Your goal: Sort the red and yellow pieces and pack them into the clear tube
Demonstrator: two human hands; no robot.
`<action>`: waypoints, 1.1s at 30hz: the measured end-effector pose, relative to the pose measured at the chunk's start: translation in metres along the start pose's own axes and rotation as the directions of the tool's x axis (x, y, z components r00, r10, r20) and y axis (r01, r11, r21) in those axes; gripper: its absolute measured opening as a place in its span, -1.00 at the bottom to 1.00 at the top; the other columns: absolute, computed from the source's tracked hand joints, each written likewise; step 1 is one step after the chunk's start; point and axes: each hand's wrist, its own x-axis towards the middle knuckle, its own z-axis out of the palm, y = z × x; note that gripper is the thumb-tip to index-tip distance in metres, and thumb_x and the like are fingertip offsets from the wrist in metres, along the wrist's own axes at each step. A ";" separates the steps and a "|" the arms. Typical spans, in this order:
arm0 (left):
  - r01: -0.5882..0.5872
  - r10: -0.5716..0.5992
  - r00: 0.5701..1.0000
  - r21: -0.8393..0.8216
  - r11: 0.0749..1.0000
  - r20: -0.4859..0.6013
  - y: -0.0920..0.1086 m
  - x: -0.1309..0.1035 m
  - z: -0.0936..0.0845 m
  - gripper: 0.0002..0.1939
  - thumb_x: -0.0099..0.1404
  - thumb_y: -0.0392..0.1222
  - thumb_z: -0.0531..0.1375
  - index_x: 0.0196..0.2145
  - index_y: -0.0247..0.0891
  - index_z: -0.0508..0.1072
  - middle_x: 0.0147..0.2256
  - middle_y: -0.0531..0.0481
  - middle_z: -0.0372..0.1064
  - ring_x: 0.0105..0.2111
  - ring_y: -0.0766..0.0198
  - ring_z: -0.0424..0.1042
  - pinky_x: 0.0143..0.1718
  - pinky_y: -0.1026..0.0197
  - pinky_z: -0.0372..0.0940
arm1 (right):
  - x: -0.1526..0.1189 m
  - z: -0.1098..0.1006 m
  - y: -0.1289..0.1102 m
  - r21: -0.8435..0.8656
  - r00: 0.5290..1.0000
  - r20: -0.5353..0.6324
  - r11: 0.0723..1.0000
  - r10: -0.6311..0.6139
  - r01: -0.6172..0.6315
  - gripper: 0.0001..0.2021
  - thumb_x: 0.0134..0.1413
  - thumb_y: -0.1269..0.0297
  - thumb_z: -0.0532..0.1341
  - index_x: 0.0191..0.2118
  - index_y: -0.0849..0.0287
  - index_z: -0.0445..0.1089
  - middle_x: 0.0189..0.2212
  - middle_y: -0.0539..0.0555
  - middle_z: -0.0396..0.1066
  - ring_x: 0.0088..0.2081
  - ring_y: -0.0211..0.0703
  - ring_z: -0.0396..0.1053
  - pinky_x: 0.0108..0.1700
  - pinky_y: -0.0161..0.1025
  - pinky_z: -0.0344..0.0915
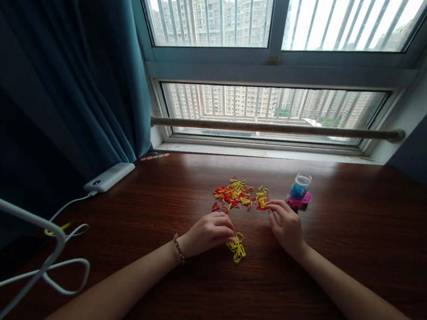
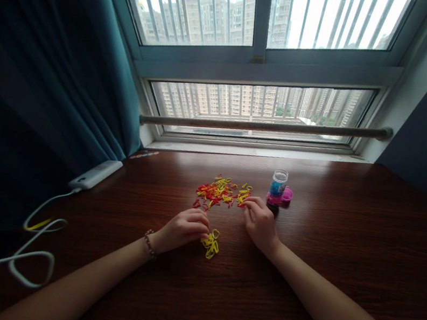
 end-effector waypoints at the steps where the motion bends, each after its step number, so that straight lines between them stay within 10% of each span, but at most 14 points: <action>1: 0.011 -0.011 1.000 0.005 1.000 0.006 0.000 0.000 0.000 -0.84 0.22 -0.16 0.10 -0.40 -0.25 0.44 -0.39 -0.04 0.39 -0.30 0.30 0.32 -0.20 0.20 0.25 | 0.000 -0.001 -0.004 0.015 1.000 0.000 1.000 -0.015 0.015 -0.83 0.09 0.41 0.04 -0.29 0.16 0.37 -0.29 0.12 0.35 -0.22 -0.09 0.34 -0.13 -0.14 0.29; 17: 0.350 -0.347 0.936 0.272 0.897 -0.058 -0.008 0.000 0.007 -0.65 0.24 -0.04 0.03 -0.01 -0.04 0.30 -0.02 -0.07 0.21 0.04 0.05 0.04 0.02 -0.13 -0.01 | -0.010 -0.003 -0.038 0.186 0.970 0.118 0.964 -0.212 0.188 -0.81 0.11 0.45 0.01 -0.21 0.18 0.32 -0.25 0.17 0.32 -0.19 -0.13 0.31 -0.15 -0.17 0.32; 26: 0.352 -0.355 0.934 0.289 0.890 -0.043 -0.006 0.001 0.005 -0.69 0.28 -0.11 -0.04 -0.06 -0.18 0.32 -0.08 -0.11 0.28 0.03 0.09 0.08 0.06 -0.11 -0.05 | -0.013 -0.006 -0.044 0.274 0.739 0.485 0.884 -0.468 0.380 -0.76 0.09 0.48 0.02 -0.13 0.22 0.31 -0.19 0.19 0.37 -0.20 -0.15 0.34 -0.18 -0.22 0.32; 33: 0.363 -0.363 0.930 0.268 0.892 -0.053 -0.008 0.001 0.007 -0.71 0.29 -0.18 -0.04 -0.07 -0.25 0.30 -0.06 -0.12 0.27 0.06 0.11 0.09 0.09 -0.13 -0.07 | -0.011 -0.002 -0.032 0.235 0.881 0.352 0.941 -0.317 0.245 -0.76 0.12 0.45 0.01 -0.10 0.20 0.29 -0.18 0.19 0.36 -0.17 -0.14 0.33 -0.16 -0.21 0.33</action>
